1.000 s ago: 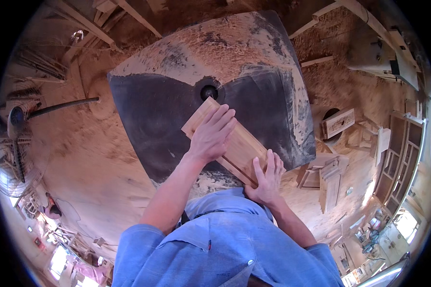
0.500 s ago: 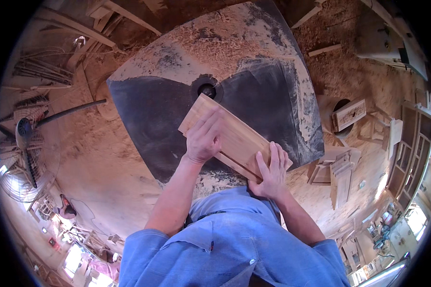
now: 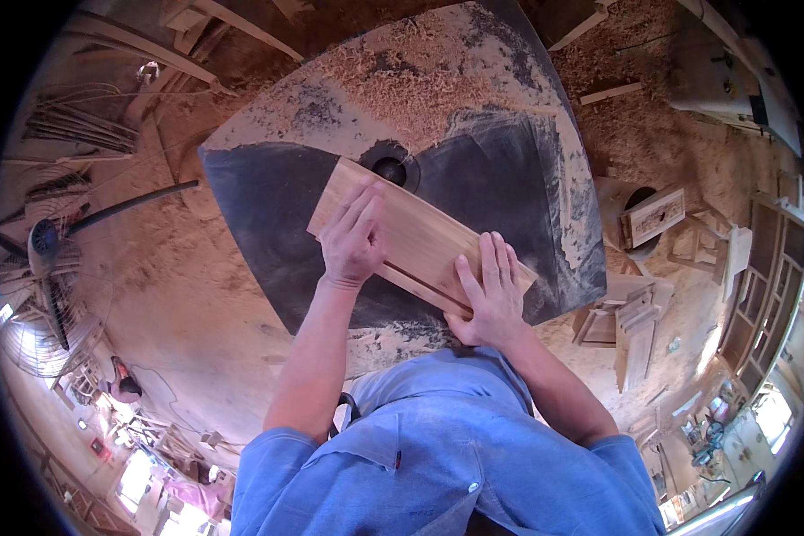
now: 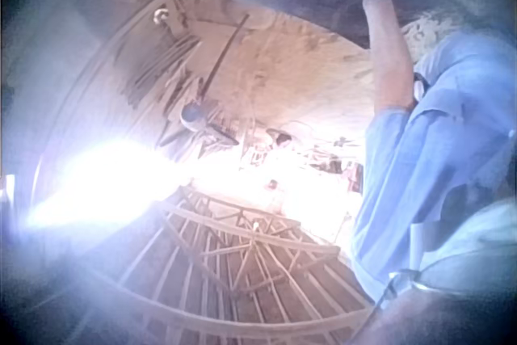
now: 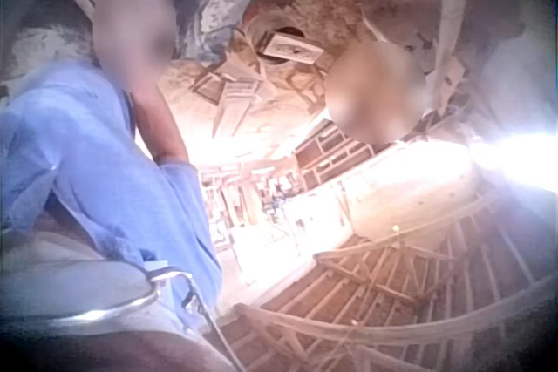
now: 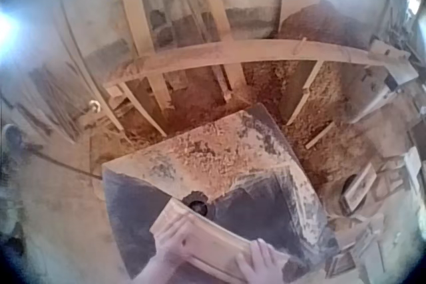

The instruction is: The person uses a router table to shape the edges of several carved wooden panels, passing each panel over the bit and then placing them in a bucket.

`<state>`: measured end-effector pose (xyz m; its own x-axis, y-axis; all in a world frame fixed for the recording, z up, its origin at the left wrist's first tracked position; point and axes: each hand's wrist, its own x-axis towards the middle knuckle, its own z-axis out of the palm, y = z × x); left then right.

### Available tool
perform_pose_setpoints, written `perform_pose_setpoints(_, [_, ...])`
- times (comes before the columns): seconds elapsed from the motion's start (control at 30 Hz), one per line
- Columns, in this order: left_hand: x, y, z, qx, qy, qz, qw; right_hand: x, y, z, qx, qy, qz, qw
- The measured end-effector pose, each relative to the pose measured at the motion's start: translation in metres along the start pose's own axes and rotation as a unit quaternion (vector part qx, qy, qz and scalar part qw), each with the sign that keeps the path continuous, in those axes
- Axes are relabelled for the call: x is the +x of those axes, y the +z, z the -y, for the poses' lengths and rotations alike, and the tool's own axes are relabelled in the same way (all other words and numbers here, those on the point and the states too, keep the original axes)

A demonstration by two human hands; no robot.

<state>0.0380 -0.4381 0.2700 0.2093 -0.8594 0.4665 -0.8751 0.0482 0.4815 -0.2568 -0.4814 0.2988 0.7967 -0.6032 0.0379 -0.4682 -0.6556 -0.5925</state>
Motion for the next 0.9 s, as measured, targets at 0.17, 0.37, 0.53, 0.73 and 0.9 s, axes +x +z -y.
perform_pose_setpoints(0.17, [0.006, -0.008, 0.018, 0.019, -0.012, -0.008, 1.000, 0.029, 0.000, 0.003, 0.008, -0.011, 0.006, 1.000])
perform_pose_setpoints(0.37, [0.014, -0.025, 0.046, 0.053, -0.031, -0.031, 0.998, 0.070, 0.007, 0.010, 0.017, -0.044, 0.013, 0.999])
perform_pose_setpoints(0.53, [0.012, -0.043, 0.078, 0.078, -0.049, -0.059, 0.994, 0.106, 0.018, 0.020, 0.028, -0.076, 0.031, 0.996])
perform_pose_setpoints(0.73, [-0.004, -0.065, 0.108, 0.120, -0.088, -0.069, 0.986, 0.142, 0.034, 0.030, 0.040, -0.124, 0.053, 0.990])
perform_pose_setpoints(0.9, [-0.027, -0.083, 0.125, 0.133, -0.120, -0.091, 0.980, 0.168, 0.044, 0.043, 0.034, -0.163, 0.096, 0.981])
